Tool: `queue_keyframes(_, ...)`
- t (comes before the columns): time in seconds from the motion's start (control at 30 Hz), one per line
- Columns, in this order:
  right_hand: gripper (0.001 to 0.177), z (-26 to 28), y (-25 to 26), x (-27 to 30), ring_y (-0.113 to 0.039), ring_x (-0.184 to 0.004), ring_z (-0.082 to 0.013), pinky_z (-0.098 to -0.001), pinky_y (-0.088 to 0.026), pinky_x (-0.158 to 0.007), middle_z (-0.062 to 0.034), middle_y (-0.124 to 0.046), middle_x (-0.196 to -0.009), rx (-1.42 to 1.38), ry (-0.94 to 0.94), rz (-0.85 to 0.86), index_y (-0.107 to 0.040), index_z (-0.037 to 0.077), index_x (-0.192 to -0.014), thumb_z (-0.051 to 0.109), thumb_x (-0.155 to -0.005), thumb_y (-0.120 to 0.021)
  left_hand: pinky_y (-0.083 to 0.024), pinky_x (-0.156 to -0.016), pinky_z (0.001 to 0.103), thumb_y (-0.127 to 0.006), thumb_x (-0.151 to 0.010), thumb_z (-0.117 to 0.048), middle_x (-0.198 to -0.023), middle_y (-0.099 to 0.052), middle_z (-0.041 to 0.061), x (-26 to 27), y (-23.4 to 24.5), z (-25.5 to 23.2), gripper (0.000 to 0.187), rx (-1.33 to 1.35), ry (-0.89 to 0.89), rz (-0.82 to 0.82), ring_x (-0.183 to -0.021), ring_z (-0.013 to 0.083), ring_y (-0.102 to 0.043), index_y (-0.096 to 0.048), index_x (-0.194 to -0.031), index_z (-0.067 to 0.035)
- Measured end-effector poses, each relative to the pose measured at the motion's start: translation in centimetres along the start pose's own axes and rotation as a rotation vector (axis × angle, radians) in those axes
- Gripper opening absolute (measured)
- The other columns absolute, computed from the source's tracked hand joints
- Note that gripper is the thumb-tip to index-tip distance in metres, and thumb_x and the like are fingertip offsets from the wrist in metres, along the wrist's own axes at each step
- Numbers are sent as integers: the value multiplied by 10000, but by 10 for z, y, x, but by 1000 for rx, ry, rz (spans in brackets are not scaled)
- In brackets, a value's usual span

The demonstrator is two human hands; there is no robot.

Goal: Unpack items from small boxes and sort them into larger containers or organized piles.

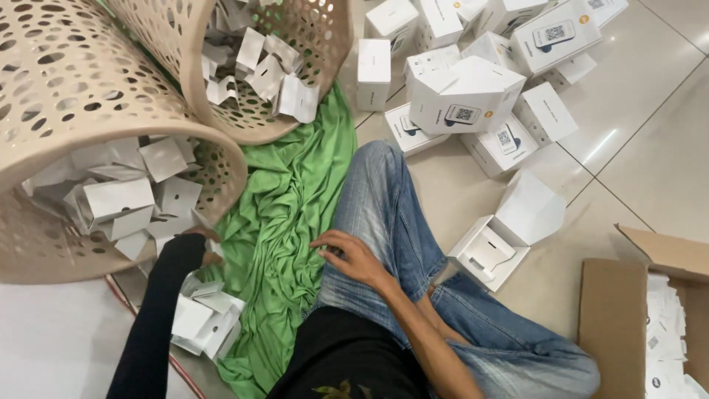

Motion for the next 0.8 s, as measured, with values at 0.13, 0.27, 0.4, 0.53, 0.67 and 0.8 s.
queue_keyframes(0.13, 570, 85, 18, 15, -572, -1254, -381, -486, -484, -1034, -180, -546, -1412, 178, 444, -242, -634, -3, -1337, 258, -848, -764, -618, -673, 353, -788, -791, -452, -1206, -574, 146, 54, 126, -164, 648, 703, -218, -200, -904, 237, -702, -629, -1319, -111)
queue_keyframes(0.27, 732, 60, 33, 56, -568, -1280, -365, -484, -507, -1054, -190, -513, -1448, 291, 408, -465, -539, 1, -1381, 370, -816, -822, -582, -588, 315, -676, -939, -402, -981, -626, 92, 11, 71, -249, 498, 1166, -293, -13, -771, 180, -658, -642, -1319, -82)
queue_keyframes(0.4, 331, -70, 52, 143, -775, -989, -328, -447, -640, -859, -229, -776, -1141, -380, -256, -611, -734, 86, -1356, 241, -1077, -647, -543, -595, 304, -523, -1016, -512, -805, -731, 68, -11, 30, -347, 547, 834, -343, 237, -677, 151, -683, -734, -1177, -33)
queue_keyframes(0.53, 458, -24, 80, 192, -617, -1374, -283, -445, -581, -999, -153, -595, -1488, -704, -103, -670, -578, 54, -1414, 326, -1045, -582, -592, -690, 362, -619, -936, -417, -1068, -654, 139, 6, -6, -442, 562, 770, -612, 528, -771, 220, -715, -558, -1385, -86)
queue_keyframes(0.67, 716, -38, 58, 218, -492, -1441, -270, -427, -452, -1133, -77, -515, -1571, -763, -152, -686, -438, 127, -1556, 427, -929, -614, -562, -870, 364, -719, -981, -367, -1259, -633, 162, 19, -89, -451, 538, 509, -1048, 299, -1068, 240, -675, -592, -1399, -54)
queue_keyframes(0.8, 929, -35, 67, 239, -404, -1453, -285, -447, -327, -1173, -105, -463, -1562, -454, -218, -785, -352, 123, -1554, 179, -762, -834, -581, -876, 397, -657, -929, -310, -1469, -517, 111, 37, -66, -455, 602, 830, -790, 413, -1105, 238, -679, -509, -1480, -120)
Point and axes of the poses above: each hand's wrist, its own x-axis away from the middle knuckle, its own y-axis out of the back of the hand, z = x × y, the point moved 2 cm from there along -x, towards the middle knuckle
